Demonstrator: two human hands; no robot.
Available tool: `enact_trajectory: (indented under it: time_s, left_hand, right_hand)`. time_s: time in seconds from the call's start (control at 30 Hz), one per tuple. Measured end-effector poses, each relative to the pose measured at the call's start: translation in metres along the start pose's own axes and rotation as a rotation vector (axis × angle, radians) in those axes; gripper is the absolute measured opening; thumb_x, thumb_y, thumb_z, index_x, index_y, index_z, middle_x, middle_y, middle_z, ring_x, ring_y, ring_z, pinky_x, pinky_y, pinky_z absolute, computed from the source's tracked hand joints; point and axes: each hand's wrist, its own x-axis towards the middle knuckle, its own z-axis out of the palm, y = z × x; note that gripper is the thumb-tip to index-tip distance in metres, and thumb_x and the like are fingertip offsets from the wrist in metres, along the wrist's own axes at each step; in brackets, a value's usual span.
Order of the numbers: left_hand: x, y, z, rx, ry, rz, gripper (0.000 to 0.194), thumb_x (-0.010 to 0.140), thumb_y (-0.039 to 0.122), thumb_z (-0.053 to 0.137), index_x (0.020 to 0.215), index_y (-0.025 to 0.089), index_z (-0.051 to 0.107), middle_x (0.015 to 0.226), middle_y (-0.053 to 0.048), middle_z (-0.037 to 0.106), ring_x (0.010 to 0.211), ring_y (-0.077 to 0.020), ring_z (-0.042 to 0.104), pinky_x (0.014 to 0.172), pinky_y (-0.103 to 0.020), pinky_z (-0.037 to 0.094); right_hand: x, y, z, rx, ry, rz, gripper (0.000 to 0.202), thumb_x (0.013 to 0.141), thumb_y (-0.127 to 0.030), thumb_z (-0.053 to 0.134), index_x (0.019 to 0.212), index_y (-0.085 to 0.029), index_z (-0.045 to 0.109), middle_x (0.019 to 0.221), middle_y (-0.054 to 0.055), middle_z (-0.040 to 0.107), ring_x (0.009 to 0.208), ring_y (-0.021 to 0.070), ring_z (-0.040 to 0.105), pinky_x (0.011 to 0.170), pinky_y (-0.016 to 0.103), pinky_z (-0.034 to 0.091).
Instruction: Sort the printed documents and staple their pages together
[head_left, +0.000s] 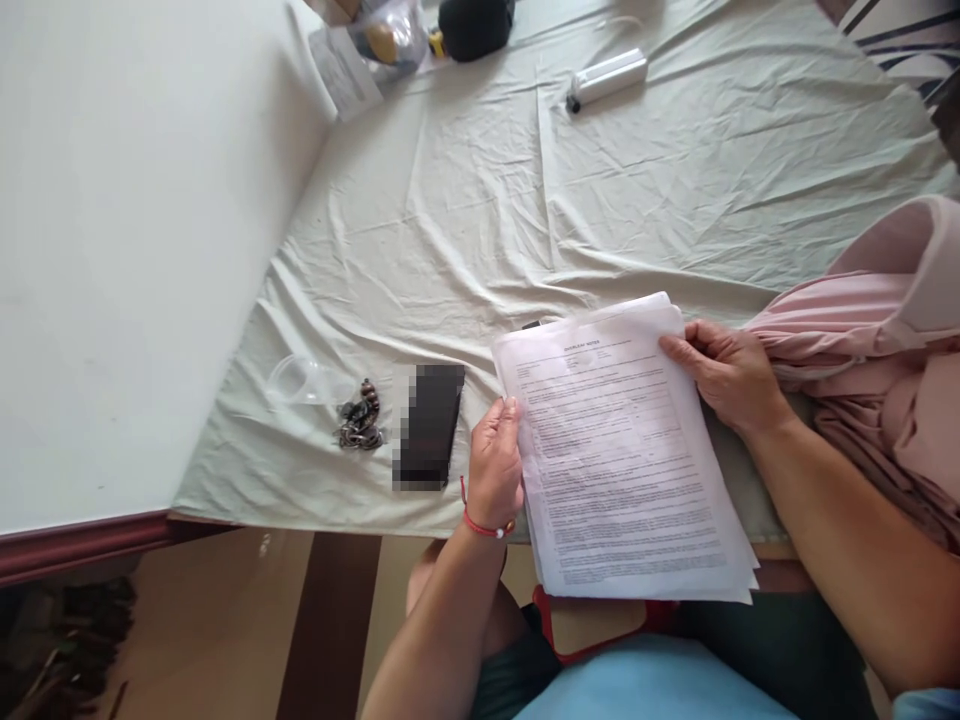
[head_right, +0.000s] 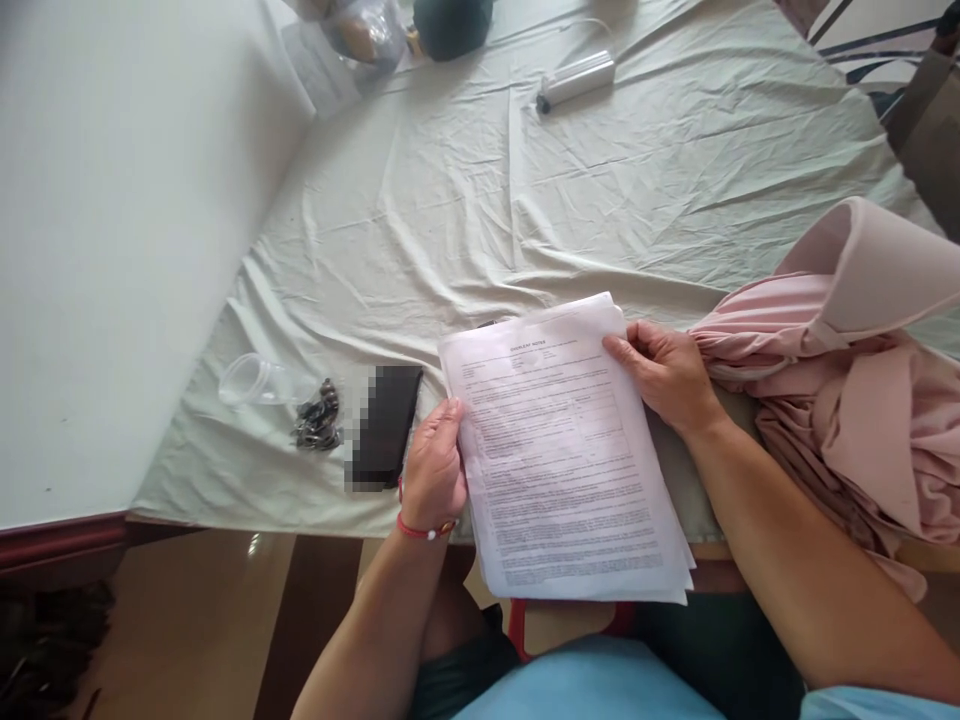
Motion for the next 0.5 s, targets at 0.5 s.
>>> enact_trajectory:
  time_s: [0.5]
  left_hand:
    - [-0.0035,0.0071,-0.003,-0.025,-0.131,-0.04,0.047,0.08,0.051,0.087,0.111,0.019,0.074,0.109,-0.009,0.081,0.104,-0.0257,0.076,0.095,-0.038,0.06]
  right_hand:
    - [0.0017,-0.0015,0.0036,-0.078,0.123,-0.02,0.026,0.08,-0.042,0.086,0.081,-0.022,0.07,0.071,0.001,0.066,0.061,0.0124,0.053,0.054,0.027,0.04]
